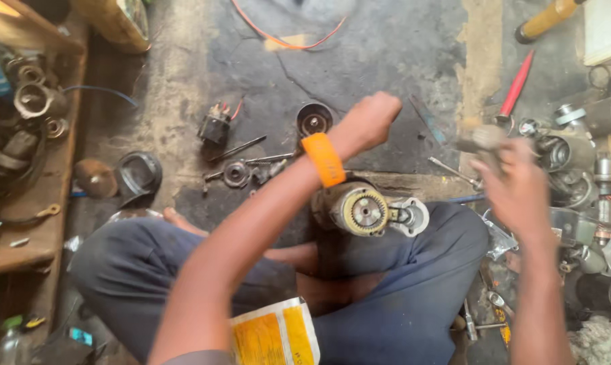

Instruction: The person sits on the floor and assembles a small electric motor. They apply grease to the internal gears, insert a rotor assembly, and fit a gear into the housing. The person uses a hammer to tap the gear into place and continues to apply grease to the components.

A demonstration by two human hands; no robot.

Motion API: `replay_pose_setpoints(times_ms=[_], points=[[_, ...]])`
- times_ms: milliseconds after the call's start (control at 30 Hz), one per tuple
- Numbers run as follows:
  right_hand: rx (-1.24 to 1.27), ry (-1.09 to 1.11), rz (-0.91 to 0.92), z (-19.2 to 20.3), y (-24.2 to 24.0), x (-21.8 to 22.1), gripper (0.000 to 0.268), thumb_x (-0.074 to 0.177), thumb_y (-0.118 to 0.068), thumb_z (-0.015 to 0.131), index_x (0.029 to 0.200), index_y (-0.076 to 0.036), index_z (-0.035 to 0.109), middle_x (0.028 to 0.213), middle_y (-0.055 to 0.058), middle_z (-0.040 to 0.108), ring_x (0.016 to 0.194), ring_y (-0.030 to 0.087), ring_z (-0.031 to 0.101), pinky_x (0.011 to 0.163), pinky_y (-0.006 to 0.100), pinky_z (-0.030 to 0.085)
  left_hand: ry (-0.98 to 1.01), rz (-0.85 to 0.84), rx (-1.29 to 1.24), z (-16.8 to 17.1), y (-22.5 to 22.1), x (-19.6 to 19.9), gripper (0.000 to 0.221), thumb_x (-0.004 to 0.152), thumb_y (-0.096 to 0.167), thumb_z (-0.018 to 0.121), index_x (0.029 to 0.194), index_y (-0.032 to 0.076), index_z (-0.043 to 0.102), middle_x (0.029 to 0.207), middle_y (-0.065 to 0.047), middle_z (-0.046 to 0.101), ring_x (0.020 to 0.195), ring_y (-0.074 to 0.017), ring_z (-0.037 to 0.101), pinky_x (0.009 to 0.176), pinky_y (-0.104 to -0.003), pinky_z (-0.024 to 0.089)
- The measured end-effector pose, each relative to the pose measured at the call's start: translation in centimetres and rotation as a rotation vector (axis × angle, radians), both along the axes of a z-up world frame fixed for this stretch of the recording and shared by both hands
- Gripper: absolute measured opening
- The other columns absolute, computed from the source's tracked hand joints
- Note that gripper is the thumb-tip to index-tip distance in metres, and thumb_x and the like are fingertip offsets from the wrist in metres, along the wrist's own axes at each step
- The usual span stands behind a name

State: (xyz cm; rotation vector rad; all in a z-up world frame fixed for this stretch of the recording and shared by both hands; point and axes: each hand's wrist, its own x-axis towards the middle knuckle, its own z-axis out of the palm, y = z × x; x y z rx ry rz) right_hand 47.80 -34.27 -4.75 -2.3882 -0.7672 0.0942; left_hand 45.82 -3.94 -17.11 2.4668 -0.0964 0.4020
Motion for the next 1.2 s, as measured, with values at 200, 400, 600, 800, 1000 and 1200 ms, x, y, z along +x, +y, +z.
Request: replay_pose_setpoints(times_ms=[200, 400, 600, 800, 1000, 1200], points=[[0.0, 0.043, 0.132, -2.1, 6.3, 1.1, 0.037, 0.101, -0.016, 0.07, 0.126, -0.001, 0.048, 0.109, 0.025, 0.073, 0.102, 0.04, 0.073, 0.084, 0.045, 0.055, 0.076, 0.09, 0.091, -6.9, -2.9, 3.2, 0.01, 0.091, 0.006, 0.053, 0.093, 0.007, 0.063, 0.098, -0.02, 0.067, 0.093, -0.0394, 0.068, 0.079, -0.05, 0.057], [-0.071, 0.078, 0.186, -3.4, 10.6, 1.7, 0.055, 0.098, -0.02, 0.071, 0.144, -0.004, 0.046, 0.108, 0.024, 0.072, 0.099, 0.044, 0.07, 0.08, 0.051, 0.053, -0.128, 0.084, 0.074, 4.7, 2.1, -1.9, 0.023, 0.085, -0.005, 0.057, 0.107, 0.0, 0.055, 0.104, -0.021, 0.061, 0.096, -0.0413, 0.064, 0.079, -0.048, 0.054], [-0.178, -0.021, 0.219, -4.0, 13.0, 0.8, 0.055, 0.098, -0.033, 0.074, 0.145, -0.009, 0.058, 0.11, 0.023, 0.073, 0.099, 0.044, 0.07, 0.081, 0.051, 0.055, 0.017, 0.25, -0.071, 14.8, 10.6, -19.2, 0.038, 0.091, 0.008, 0.071, 0.126, -0.003, 0.062, 0.111, -0.021, 0.069, 0.098, -0.0375, 0.069, 0.085, -0.046, 0.055], [-0.052, -0.074, 0.232, -5.4, 14.0, 0.8, 0.05, 0.099, -0.037, 0.074, 0.134, -0.003, 0.061, 0.106, 0.023, 0.074, 0.097, 0.044, 0.071, 0.077, 0.051, 0.055, 0.228, 0.677, 0.054, 15.3, 14.7, -24.8, 0.029, 0.095, 0.014, 0.076, 0.119, 0.0, 0.068, 0.097, -0.02, 0.073, 0.089, -0.036, 0.071, 0.078, -0.046, 0.055], [-0.182, -0.105, 0.222, -5.9, 14.9, 1.3, 0.05, 0.099, -0.04, 0.073, 0.132, -0.004, 0.063, 0.094, 0.026, 0.071, 0.088, 0.049, 0.067, 0.071, 0.056, 0.052, 0.077, 0.585, 0.042, 13.8, 16.3, -23.2, 0.035, 0.09, 0.008, 0.074, 0.122, -0.002, 0.065, 0.097, -0.018, 0.075, 0.085, -0.0322, 0.073, 0.075, -0.042, 0.057], [-0.263, -0.012, 0.204, -7.5, 14.1, 1.3, 0.05, 0.097, -0.042, 0.072, 0.134, -0.008, 0.064, 0.091, 0.025, 0.072, 0.085, 0.048, 0.068, 0.07, 0.055, 0.052, 0.079, 0.572, -0.034, 13.1, 15.9, -23.4, 0.032, 0.095, 0.009, 0.073, 0.125, 0.0, 0.065, 0.1, -0.018, 0.075, 0.088, -0.032, 0.074, 0.078, -0.042, 0.057]])
